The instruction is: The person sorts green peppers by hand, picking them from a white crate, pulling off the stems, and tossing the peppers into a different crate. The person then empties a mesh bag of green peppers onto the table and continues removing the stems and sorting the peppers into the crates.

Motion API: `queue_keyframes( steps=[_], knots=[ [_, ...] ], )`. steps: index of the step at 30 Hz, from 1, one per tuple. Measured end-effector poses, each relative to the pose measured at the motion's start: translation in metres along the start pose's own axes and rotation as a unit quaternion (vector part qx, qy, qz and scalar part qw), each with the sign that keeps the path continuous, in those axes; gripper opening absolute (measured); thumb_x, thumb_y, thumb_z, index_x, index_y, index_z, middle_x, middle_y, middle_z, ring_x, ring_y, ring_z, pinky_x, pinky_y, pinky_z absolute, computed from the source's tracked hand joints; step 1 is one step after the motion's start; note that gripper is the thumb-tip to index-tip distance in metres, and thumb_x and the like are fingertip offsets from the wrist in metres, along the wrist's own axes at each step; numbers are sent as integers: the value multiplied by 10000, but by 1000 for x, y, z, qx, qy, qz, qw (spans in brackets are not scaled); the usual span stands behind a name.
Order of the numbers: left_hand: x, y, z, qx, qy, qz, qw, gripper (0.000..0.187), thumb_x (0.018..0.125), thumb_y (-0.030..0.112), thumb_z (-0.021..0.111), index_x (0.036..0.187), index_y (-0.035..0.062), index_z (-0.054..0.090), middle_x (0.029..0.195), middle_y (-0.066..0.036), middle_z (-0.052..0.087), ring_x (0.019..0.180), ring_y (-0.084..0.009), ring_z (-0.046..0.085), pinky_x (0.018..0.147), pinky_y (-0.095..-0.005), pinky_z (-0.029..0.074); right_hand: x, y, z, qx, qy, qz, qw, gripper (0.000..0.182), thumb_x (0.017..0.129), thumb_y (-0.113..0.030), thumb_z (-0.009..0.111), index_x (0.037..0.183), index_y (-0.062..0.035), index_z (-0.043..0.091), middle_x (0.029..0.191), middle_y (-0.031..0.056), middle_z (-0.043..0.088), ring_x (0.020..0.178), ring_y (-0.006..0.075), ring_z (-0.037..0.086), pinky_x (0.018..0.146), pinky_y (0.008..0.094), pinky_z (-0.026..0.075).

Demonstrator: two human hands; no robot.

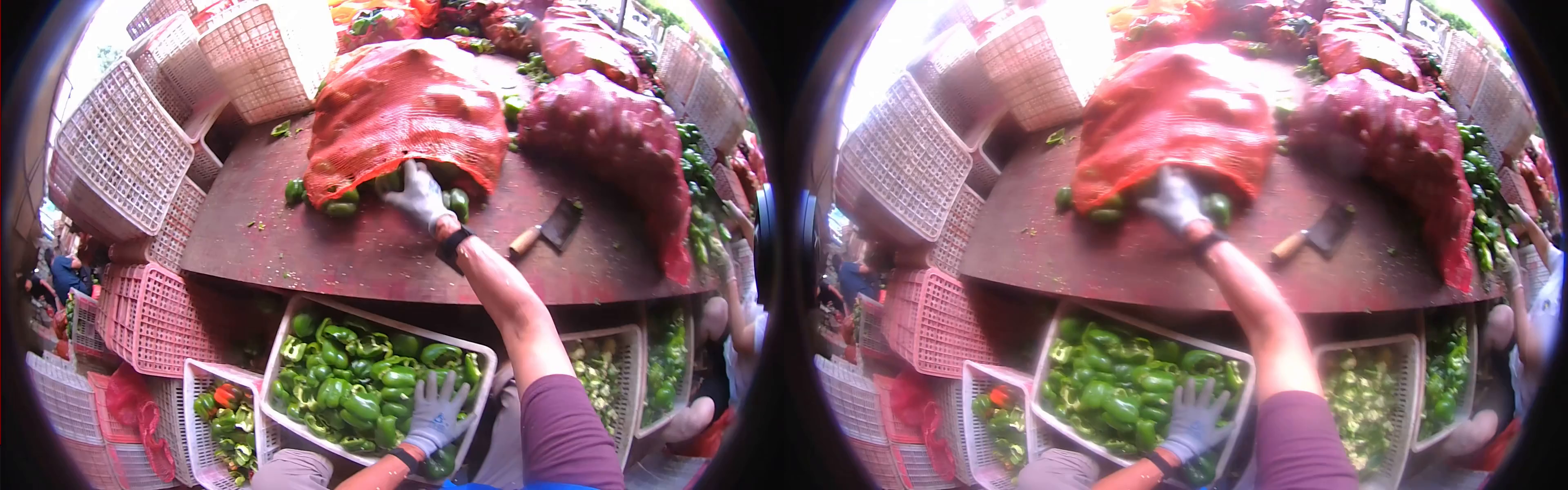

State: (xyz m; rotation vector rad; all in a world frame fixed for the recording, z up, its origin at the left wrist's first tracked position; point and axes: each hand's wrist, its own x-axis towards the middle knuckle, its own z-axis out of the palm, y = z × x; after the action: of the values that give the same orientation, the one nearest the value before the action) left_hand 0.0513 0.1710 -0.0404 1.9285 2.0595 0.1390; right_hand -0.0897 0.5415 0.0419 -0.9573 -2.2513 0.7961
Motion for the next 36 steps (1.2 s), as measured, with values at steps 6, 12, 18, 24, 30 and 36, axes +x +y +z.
queue_keyframes(
  steps=[6, 12, 18, 24, 30, 36],
  knots=[
    [-12, -6, 11, -138, 172, -84, 972, 695, 853, 472, 664, 1447, 159, 487, 1479, -235, 407, 1358, -419, 370, 1132, -491, 289, -167, -7, -80, 423, -116, 40, 898, 712, 814, -192, 800, 1404, -75, 418, 1238, 76, 542, 1131, 178, 552, 983, 328, 464],
    [-27, 20, -100, -720, 183, -81, 664, 607, 958, 360, 639, 1441, 67, 416, 1256, -102, 543, 1023, -157, 600, 843, -303, 534, -348, -68, -124, 423, -207, 26, 882, 743, 850, -95, 730, 1480, -87, 336, 1336, 77, 489, 1200, 150, 492, 1034, 310, 415],
    [-59, 53, -68, -612, 252, -45, 748, 636, 905, 455, 700, 1300, -6, 509, 1077, -137, 624, 961, -188, 628, 809, -318, 528, -442, -109, -128, 558, -34, 98, 823, 581, 943, -287, 572, 1446, -73, 377, 1278, 53, 505, 1038, 100, 536, 866, 252, 468],
    [-99, 76, -79, -429, 293, -34, 854, 635, 854, 404, 753, 1261, -27, 526, 1094, -225, 647, 1013, -332, 654, 871, -383, 512, -466, -117, -94, 411, 185, 122, 884, 402, 1048, -355, 449, 1096, -6, 642, 984, 41, 644, 881, 106, 567, 805, 270, 478],
    [-108, 53, -74, -365, 243, -83, 895, 562, 809, 392, 771, 1147, -11, 573, 976, -246, 682, 929, -407, 670, 800, -426, 532, -463, -103, -61, 365, 172, 164, 900, 374, 981, -333, 481, 1057, -31, 690, 906, 125, 676, 806, 193, 631, 731, 329, 497],
    [-111, 24, -70, -572, 83, -61, 814, 267, 891, 224, 741, 1038, 30, 632, 861, -11, 656, 769, -75, 579, 694, -261, 505, -461, -77, -69, 190, 33, 14, 981, 293, 979, -281, 526, 995, -25, 668, 895, 68, 686, 801, 144, 642, 709, 305, 511]
  ],
)
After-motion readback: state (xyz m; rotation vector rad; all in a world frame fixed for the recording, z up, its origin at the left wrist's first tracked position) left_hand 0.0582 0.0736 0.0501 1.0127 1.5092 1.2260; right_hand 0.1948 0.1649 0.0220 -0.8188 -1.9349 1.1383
